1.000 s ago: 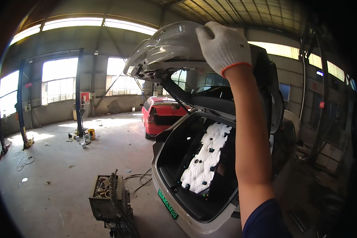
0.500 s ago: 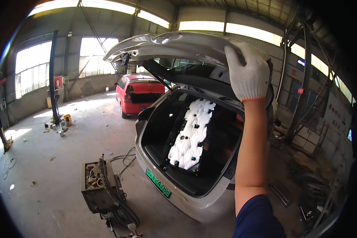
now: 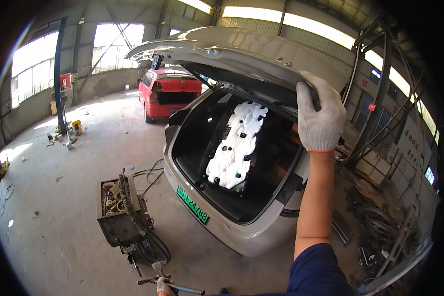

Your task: The person uses a hammer to tap and smooth a dent on the rear trunk lid of a silver car. They repeatedly tap the dented area and run their gloved hand over the surface to check the contour.

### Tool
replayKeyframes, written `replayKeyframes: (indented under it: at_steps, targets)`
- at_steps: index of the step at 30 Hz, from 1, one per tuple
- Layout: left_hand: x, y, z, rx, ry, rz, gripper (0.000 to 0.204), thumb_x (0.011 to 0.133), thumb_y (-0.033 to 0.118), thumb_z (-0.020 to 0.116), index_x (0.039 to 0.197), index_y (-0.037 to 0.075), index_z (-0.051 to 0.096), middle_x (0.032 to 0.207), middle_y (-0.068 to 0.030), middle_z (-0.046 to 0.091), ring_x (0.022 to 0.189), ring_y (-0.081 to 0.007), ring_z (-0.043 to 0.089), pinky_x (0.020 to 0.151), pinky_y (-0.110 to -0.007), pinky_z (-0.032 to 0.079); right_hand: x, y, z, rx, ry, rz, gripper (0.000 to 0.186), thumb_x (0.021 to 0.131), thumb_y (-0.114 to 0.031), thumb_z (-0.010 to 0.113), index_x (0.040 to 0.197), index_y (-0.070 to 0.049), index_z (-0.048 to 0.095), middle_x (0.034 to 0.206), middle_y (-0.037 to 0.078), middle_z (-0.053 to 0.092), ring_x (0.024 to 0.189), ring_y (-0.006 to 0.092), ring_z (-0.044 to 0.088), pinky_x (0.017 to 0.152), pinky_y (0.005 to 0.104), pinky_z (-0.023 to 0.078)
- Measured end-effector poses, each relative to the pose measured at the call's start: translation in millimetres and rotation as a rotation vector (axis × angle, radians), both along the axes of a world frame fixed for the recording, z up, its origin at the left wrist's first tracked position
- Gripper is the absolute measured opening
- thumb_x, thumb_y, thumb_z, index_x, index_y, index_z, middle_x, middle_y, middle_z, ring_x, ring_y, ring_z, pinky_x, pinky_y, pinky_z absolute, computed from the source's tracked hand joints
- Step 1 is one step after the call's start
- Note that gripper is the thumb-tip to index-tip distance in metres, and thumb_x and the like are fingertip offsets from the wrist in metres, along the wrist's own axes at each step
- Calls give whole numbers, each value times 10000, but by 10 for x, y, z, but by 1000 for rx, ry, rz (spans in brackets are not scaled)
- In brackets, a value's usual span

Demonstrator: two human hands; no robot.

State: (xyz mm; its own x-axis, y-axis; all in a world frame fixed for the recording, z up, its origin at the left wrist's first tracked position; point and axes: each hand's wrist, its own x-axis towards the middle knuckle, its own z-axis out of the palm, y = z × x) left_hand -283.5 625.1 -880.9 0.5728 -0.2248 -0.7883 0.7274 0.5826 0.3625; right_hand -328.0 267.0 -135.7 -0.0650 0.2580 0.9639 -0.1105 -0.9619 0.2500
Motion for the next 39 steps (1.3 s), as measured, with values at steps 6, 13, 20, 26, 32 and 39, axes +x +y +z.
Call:
replayKeyframes:
  at_steps: [6, 13, 20, 26, 32, 39]
  targets:
    - [-124, 14, -270, -29, 48, -67, 231, 854, 142, 595, 1068, 103, 676, 705, -3, 531, 637, -181, 537, 614, -335, 442, -51, 41, -130, 5, 24, -5, 170, 965, -117, 872, 1134, -105, 858, 1100, 77, 865, 1035, 289, 803, 976, 401, 621]
    - [-125, 204, -408, 131, 60, -199, 279, 875, 243, 583, 1126, 165, 677, 720, 18, 545, 626, -217, 498, 569, -471, 408, -49, 59, -438, -85, 51, -9, 249, 902, -50, 870, 1144, -84, 829, 1150, 90, 862, 1075, 304, 802, 1036, 428, 593]
    - [-169, 149, -355, 106, 66, -180, 273, 878, 205, 579, 1131, 136, 653, 696, 12, 511, 567, -186, 451, 530, -359, 392, -168, 18, -760, -163, 155, -65, 318, 899, -60, 820, 1216, -64, 807, 1252, 101, 843, 1192, 309, 797, 1107, 495, 581]
    - [-120, 218, -491, 25, 101, -94, 272, 868, 186, 593, 1126, 128, 655, 697, 13, 505, 575, -179, 457, 553, -352, 405, -235, 17, -1148, -161, 279, -45, 415, 904, -118, 808, 1313, -57, 772, 1317, 134, 819, 1251, 345, 773, 1159, 536, 548]
    - [-226, 236, -405, 64, 104, -140, 245, 863, 177, 594, 1097, 137, 653, 677, 19, 507, 520, -164, 425, 483, -325, 348, -325, 29, -1577, -139, 407, -34, 421, 990, -275, 743, 1339, -39, 752, 1347, 160, 805, 1263, 376, 759, 1178, 553, 531]
    - [-301, 115, -148, 44, 132, -146, 237, 870, 177, 588, 1099, 147, 643, 666, 29, 501, 484, -157, 408, 445, -321, 325, -482, -2, -1913, -127, 590, 9, 683, 1164, -582, 460, 1343, -1, 771, 1357, 201, 803, 1306, 409, 753, 1213, 563, 512]
